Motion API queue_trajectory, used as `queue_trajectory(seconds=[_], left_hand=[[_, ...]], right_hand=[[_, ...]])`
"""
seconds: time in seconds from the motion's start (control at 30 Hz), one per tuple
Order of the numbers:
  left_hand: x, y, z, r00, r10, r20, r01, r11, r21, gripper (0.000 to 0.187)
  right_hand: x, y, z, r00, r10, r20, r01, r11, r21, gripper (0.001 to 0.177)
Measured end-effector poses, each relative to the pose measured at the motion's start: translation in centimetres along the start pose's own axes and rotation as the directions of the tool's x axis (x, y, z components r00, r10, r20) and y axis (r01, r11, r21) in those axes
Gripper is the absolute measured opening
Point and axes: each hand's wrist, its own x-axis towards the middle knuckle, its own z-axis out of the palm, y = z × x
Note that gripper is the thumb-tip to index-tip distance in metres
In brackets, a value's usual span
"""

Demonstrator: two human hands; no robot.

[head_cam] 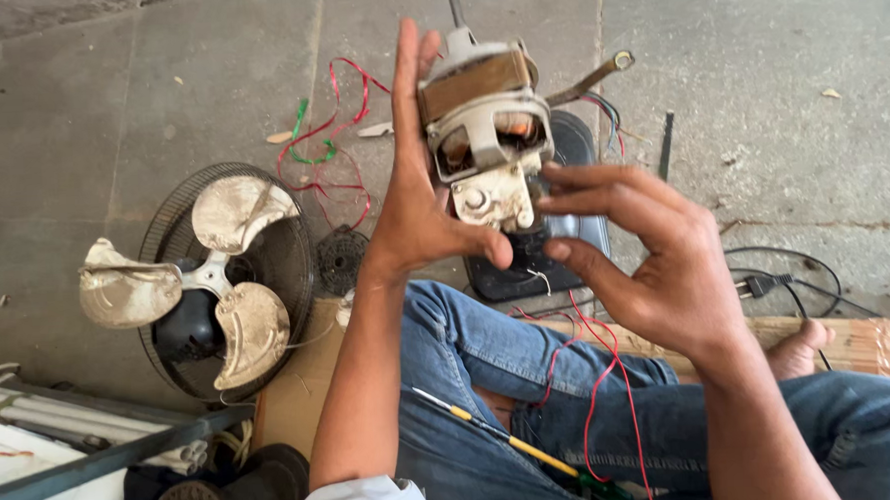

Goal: The person disassembles a fan motor using pliers and a screwdriver, disconnecting wires and separating the internal components while seated on a floor workshop.

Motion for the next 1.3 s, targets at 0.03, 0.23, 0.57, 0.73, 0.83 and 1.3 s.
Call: queue_trajectory(seconds=[0.03,0.23,0.57,0.73,0.83,1.3], left_hand=[[-0.1,0.1,-0.6,0.999,0.007,0.034,-0.008,0.999,0.035,0.168],[-0.2,0.1,-2.1,0.993,0.002,0.118,-0.025,0.981,0.193,0.157],[0.3,-1.2,-2.2,0.971,0.218,0.102,-0.236,0.941,0.241,0.139],[-1.1,-1.8,-1.9,0.985,0.174,0.017,-0.173,0.959,0.224,0.125],[-1.5,-2.0,-1.7,0.983,0.181,0.002,-0.173,0.936,0.307,0.126],[-0.6,-1.5,1.4,0.950,0.309,-0.038,-0.248,0.827,0.505,0.144]], right_hand=[[0.2,0.0,0.3,0.999,0.025,-0.028,-0.024,0.999,0.022,0.044],[4.1,2.0,1.0,0.989,0.122,-0.088,-0.091,0.951,0.296,0.067],[7.9,4.7,0.7,0.985,-0.002,0.175,-0.064,0.925,0.373,0.102],[6.9,5.8,2.2,0.993,0.046,0.112,-0.073,0.966,0.248,0.102],[6.4,5.9,2.2,0.992,0.054,0.115,-0.086,0.953,0.290,0.103],[0.8,0.5,-1.1,0.879,0.288,-0.379,-0.251,0.957,0.144,0.041]])
